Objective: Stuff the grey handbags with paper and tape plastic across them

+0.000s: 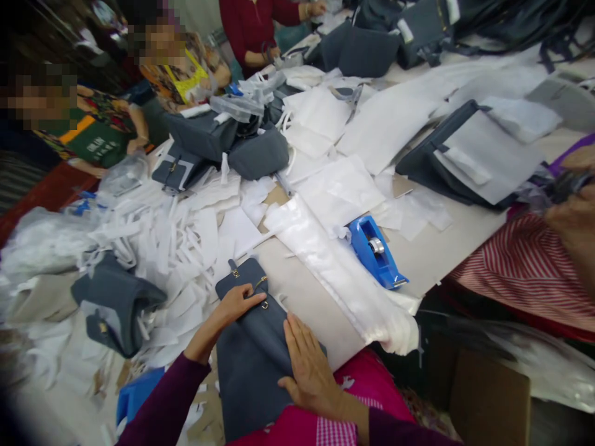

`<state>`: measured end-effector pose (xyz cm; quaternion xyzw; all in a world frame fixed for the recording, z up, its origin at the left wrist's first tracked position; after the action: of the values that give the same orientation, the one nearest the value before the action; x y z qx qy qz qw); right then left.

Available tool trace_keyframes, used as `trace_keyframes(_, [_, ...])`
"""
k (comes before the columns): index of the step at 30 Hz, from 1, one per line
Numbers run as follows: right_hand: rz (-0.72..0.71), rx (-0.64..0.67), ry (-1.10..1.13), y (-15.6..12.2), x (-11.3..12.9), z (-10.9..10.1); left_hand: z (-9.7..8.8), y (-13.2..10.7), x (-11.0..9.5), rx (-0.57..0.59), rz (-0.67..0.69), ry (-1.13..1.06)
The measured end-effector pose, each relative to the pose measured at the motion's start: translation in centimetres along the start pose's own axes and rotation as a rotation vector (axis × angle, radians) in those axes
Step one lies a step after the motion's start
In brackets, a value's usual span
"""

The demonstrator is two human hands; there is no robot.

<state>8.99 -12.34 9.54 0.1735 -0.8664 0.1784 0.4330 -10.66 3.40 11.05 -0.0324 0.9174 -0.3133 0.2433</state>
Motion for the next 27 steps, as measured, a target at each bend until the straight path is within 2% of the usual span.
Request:
trace_keyframes(5, [-0.051,0.186,0.076,0.8,-0.2,0.5,0.2,-0.8,1.2,0.029,-0.053,-0.259])
trace_keyframes(10, [-0.117,0.337,0.209,2.0,-0.3,0.8,0.3,-2.1,2.4,-0.093,-0.107,-0.351])
trace_keyframes(13, [-0.059,0.306,0.265,2.5,-0.7,1.1,-0.6,-2.7,1.5,-0.200,-0.031,-0.243])
trace_keyframes(15, [0.002,0.273,0.311,2.6,-1.1,1.4,-1.7,-3.2,0.0,-0.248,0.133,-0.115])
trace_keyframes(17, [0.047,0.242,0.373,2.8,-1.5,1.5,-2.4,-3.8,-1.7,-0.153,0.377,0.031])
trace_keyframes(19, [0.093,0.206,0.436,2.9,-2.0,1.3,-2.3,-4.2,-3.0,0.067,0.593,0.175])
trace_keyframes(20, [0.124,0.192,0.464,3.1,-2.1,1.2,-1.9,-4.2,-3.2,0.172,0.659,0.240])
trace_keyframes(22, [0.190,0.186,0.493,3.2,-2.4,1.0,-1.1,-3.6,-3.2,0.288,0.713,0.341])
trace_keyframes(24, [0.268,0.177,0.456,3.2,-2.6,0.9,-0.3,-2.5,-2.8,0.292,0.717,0.408])
trace_keyframes(27, [0.384,0.154,0.283,2.8,-2.8,1.2,0.9,-0.8,-2.2,0.257,0.707,0.462])
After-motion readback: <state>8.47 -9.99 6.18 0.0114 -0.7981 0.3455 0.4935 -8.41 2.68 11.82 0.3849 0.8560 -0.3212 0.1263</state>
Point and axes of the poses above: each hand's wrist, its own y-axis towards the middle knuckle, its own z-axis out of the palm, x = y × z, the point moved 3 cm from there along y, towards the middle knuckle, and after that the axes turned 1 degree about -z, right-handed, at the moved point
